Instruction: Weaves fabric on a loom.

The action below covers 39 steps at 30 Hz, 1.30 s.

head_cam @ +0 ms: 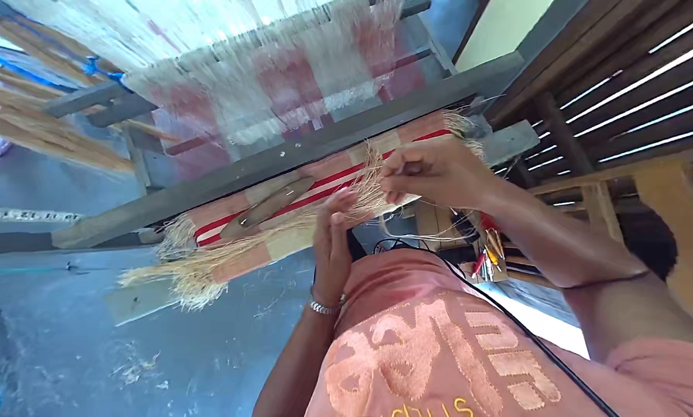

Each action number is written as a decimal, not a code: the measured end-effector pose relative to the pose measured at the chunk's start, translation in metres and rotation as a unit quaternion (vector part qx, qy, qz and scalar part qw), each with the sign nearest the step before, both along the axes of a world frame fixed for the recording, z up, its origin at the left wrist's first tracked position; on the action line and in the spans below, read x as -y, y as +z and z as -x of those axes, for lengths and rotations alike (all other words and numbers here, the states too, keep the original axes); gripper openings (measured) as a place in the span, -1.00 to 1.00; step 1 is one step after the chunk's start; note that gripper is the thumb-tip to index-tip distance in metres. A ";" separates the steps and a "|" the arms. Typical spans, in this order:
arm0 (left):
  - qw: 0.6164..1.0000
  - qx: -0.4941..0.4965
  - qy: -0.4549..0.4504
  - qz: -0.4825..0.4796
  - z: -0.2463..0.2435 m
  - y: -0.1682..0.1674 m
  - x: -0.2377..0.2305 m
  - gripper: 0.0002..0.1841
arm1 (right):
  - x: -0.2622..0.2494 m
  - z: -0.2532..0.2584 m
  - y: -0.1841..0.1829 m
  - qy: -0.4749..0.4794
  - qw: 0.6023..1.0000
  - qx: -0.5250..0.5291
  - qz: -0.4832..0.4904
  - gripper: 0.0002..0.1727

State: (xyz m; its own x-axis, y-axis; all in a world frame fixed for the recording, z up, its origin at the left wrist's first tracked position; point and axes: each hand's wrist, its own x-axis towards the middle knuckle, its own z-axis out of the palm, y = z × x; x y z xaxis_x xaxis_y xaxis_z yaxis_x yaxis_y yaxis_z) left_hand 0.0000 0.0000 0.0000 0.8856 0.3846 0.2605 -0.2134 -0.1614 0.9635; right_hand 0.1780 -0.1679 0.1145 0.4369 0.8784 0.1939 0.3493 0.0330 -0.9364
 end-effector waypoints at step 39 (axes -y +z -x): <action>0.969 0.006 0.103 0.226 -0.029 0.005 0.004 -0.72 | -0.065 0.029 -0.090 -0.105 0.956 -0.273 -0.023 -0.85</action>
